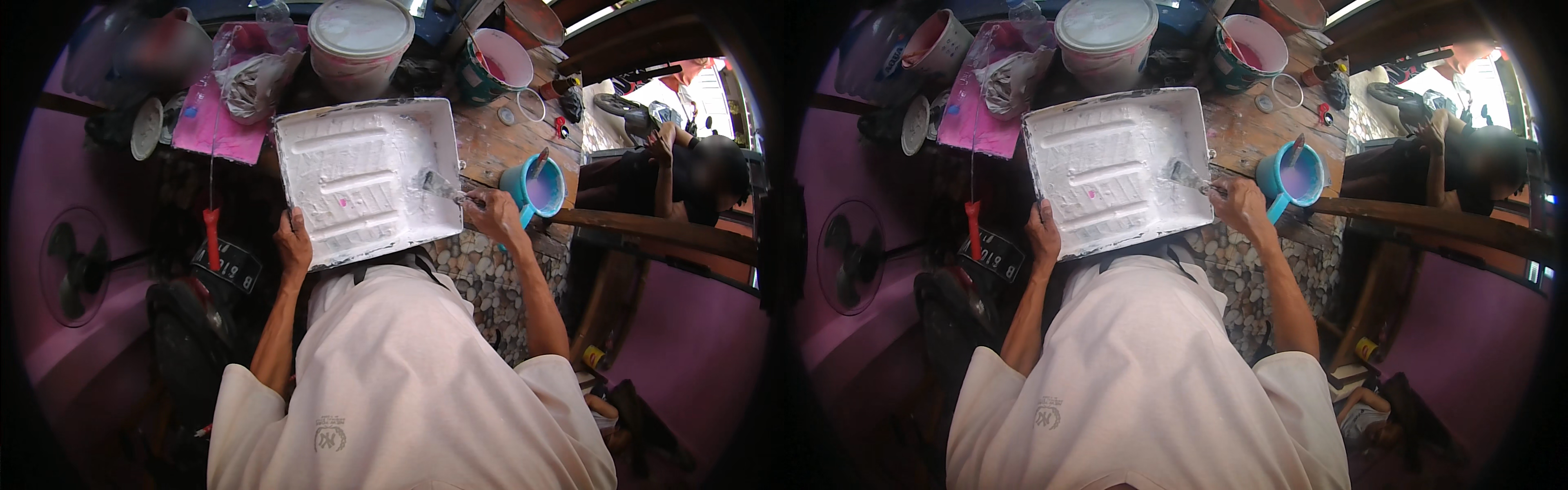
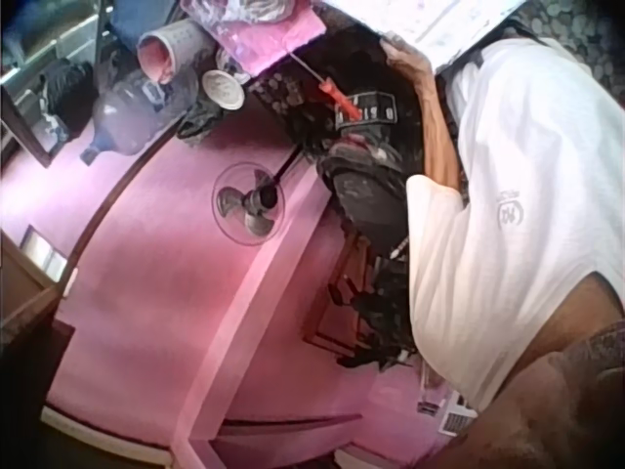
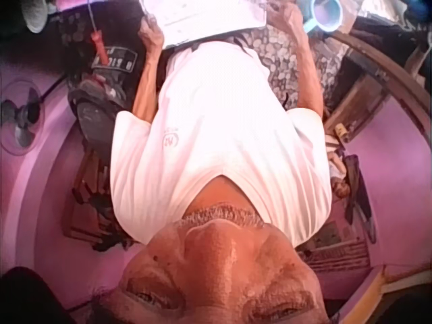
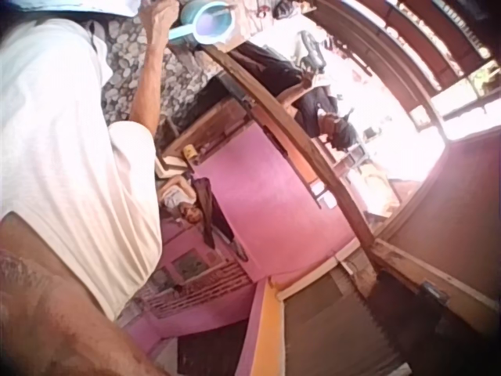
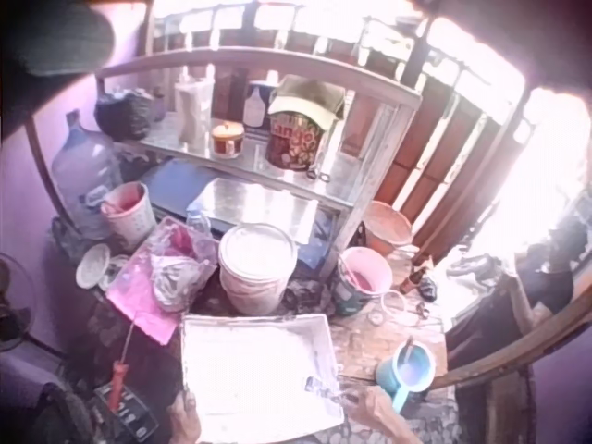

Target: The person prepares a paint mixture by pouring water from a bottle into a small blue bucket containing pink liquid, then stirs the mixture with a brush, and finally uses a putty knife to spread and smooth white paint inside a paint tray.

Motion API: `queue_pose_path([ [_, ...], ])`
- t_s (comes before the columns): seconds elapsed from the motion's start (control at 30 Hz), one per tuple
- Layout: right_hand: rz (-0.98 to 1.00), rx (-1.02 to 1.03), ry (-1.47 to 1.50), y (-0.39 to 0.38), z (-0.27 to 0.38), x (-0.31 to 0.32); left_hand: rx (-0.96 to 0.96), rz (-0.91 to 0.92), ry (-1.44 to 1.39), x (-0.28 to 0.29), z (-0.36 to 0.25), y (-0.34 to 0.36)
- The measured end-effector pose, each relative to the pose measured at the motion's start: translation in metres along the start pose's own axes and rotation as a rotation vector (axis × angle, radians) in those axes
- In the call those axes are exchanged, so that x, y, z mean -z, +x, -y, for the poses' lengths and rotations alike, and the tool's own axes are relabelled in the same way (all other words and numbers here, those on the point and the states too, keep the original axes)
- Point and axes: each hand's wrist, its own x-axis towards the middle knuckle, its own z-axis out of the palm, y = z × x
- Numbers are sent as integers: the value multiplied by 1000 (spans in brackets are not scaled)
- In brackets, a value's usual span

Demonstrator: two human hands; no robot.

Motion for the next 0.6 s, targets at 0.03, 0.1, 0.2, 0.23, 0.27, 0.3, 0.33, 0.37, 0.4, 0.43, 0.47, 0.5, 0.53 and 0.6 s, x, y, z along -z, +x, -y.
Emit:
queue_pose_path([
  [0.03,-74,53,63,-1,-4,-8,3,11,2,0,-2,0],
  [0.1,-30,33,39,-5,-6,-15,-4,13,25,0,0,1],
  [0.2,184,-91,26,-20,-11,-14,-11,14,29,0,0,1],
  [0.23,184,-89,26,-19,-10,-10,-13,14,11,0,0,1],
  [0.27,190,-140,106,-21,2,1,-14,17,10,0,0,1],
  [0.3,195,-190,186,-21,9,6,-3,12,1,0,1,1],
  [0.33,194,-192,188,-16,7,3,9,7,-8,0,1,1],
  [0.37,59,-117,197,-9,1,-2,1,13,-8,0,-1,1],
  [0.4,-76,-40,203,-2,-3,-8,-15,8,4,0,-4,2],
  [0.43,-82,-42,205,2,-7,-15,-32,2,17,1,-6,3],
  [0.47,-94,-48,162,7,-9,-22,-36,3,16,1,-6,3],
  [0.5,-106,-54,119,9,-11,-28,-40,0,11,0,-5,2],
  [0.53,-61,-109,147,6,-14,-31,-44,-4,7,-1,-5,3],
  [0.6,-7,-132,143,-7,-16,-34,-13,5,13,1,-6,2],
])
